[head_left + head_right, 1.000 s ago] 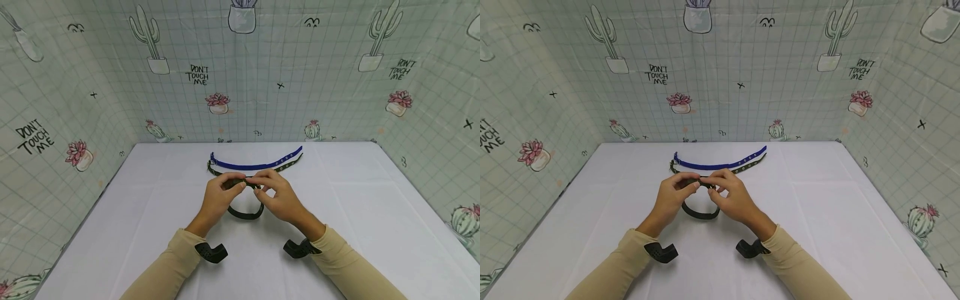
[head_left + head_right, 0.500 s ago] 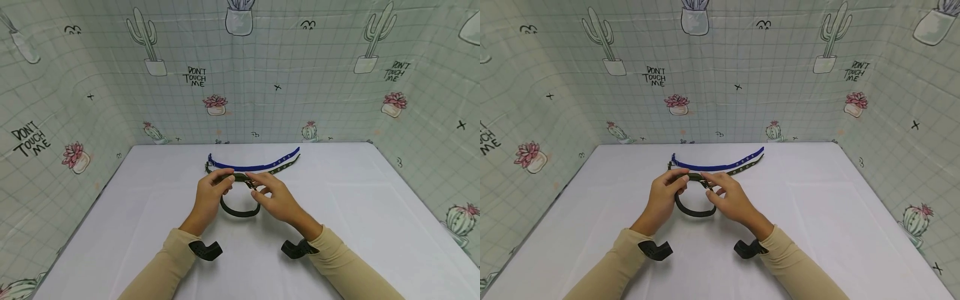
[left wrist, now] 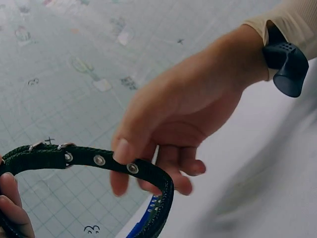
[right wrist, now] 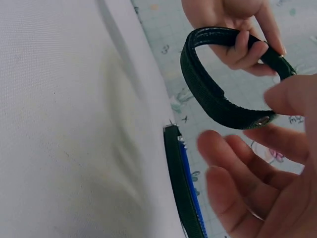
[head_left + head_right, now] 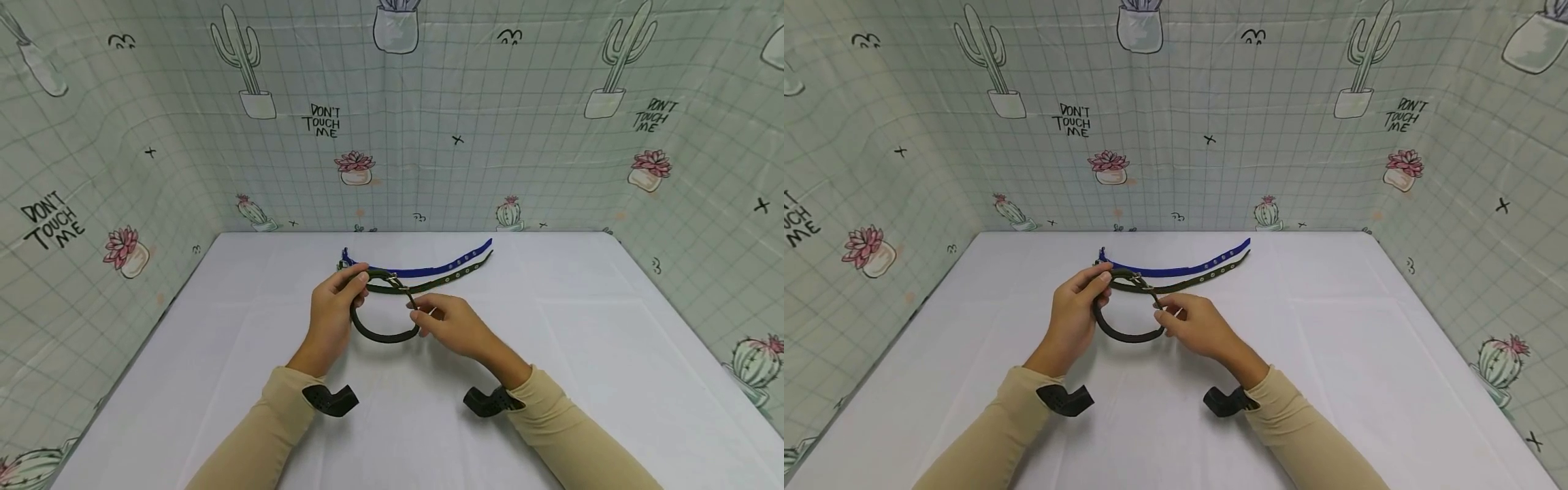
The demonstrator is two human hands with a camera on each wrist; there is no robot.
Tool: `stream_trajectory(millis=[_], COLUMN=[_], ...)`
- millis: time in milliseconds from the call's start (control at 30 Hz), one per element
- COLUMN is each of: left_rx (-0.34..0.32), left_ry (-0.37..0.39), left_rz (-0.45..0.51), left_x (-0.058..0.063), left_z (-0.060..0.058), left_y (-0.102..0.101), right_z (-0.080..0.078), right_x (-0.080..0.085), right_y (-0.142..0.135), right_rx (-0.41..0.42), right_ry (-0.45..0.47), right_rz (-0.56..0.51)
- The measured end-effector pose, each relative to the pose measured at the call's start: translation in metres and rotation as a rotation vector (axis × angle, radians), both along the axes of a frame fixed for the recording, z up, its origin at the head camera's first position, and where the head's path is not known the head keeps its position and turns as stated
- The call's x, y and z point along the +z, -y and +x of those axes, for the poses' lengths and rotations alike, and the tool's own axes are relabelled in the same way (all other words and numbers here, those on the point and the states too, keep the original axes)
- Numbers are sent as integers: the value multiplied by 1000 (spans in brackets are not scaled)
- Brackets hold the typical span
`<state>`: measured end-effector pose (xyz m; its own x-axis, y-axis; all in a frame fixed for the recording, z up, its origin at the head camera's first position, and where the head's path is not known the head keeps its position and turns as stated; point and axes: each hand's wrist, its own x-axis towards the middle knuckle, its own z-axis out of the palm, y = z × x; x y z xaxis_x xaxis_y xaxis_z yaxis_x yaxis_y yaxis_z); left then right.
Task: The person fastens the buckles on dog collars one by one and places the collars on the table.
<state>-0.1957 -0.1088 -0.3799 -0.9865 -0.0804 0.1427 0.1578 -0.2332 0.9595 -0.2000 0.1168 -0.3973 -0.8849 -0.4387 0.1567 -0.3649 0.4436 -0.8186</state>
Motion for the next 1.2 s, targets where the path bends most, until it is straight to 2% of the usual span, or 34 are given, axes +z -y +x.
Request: stream_trajectory(millis=[167,333,467,633,933,1033,1200], left_rx=[18,6,-21,-59,0,9,-22], left_ry=[17,9,1,0,60,70,97], left_rz=[4,-54,-199,-440,-860,-961,-1057], left_x=[-1,-4,-4,-1,-4,-6,-9], left_z=[-2,-4,-7,-6,-12,-13,-18], left_y=[2,3,7,16,29,32,41], right_z=[-3,-4,-3,-6,-20,-24,-30], right_x=[-4,-6,-4,-6,-16,-18,-22], right_y=[0,-1,0,4,17,23,32], right_rx=[73,66,38,22,1,-4,-27], right_ry=[119,177,221,257,309,332,337], right_rz=[-60,-190,-257,-270,-219,-185,-137])
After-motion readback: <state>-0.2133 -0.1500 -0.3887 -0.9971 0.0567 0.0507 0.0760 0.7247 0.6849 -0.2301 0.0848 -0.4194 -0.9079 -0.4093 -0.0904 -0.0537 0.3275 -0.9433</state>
